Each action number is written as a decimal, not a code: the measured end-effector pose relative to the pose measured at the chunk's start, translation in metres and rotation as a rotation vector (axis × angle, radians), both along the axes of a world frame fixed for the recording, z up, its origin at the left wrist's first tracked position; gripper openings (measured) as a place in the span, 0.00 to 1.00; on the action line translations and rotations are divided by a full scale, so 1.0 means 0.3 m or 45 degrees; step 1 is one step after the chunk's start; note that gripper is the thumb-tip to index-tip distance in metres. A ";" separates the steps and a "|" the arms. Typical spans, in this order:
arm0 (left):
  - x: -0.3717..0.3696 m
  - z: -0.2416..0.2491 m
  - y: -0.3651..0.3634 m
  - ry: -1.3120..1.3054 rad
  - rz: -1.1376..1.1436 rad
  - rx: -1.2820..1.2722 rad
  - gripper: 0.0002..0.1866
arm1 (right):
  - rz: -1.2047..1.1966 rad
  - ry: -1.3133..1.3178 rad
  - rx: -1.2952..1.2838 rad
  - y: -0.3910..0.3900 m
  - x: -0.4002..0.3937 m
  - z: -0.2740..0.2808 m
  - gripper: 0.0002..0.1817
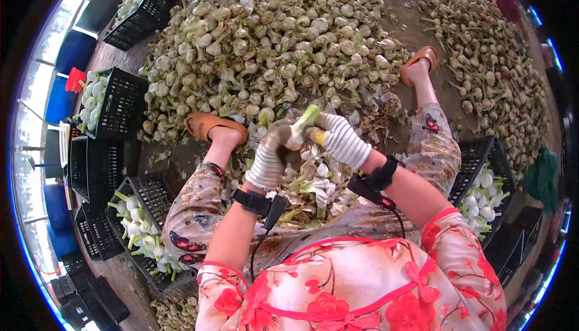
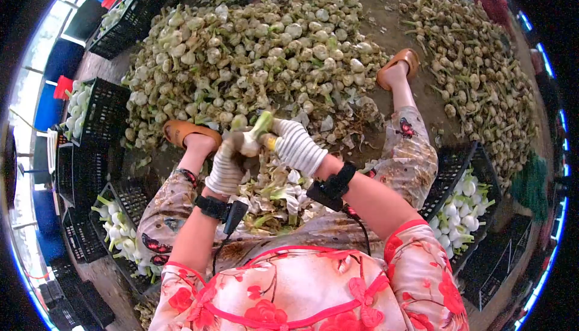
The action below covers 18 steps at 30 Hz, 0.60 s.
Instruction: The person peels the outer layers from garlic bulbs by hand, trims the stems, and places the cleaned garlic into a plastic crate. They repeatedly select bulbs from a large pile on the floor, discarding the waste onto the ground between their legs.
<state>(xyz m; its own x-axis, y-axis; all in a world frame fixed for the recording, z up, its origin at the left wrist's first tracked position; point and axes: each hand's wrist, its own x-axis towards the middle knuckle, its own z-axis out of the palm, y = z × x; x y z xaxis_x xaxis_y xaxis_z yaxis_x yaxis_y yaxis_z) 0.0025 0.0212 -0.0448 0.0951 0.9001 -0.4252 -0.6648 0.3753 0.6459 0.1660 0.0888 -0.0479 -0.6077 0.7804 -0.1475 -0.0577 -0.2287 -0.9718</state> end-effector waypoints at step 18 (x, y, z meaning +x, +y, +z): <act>-0.014 0.146 0.014 0.258 -0.020 0.320 0.28 | -0.133 0.248 -0.138 -0.008 0.016 0.171 0.15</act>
<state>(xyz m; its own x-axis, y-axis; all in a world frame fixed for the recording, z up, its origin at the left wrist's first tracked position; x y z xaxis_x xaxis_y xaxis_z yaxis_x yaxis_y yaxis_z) -0.0018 0.0254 -0.0010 0.0456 0.9784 -0.2015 -0.5085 0.1963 0.8384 0.1708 0.0864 0.0034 -0.5498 0.8264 -0.1213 -0.2707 -0.3136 -0.9101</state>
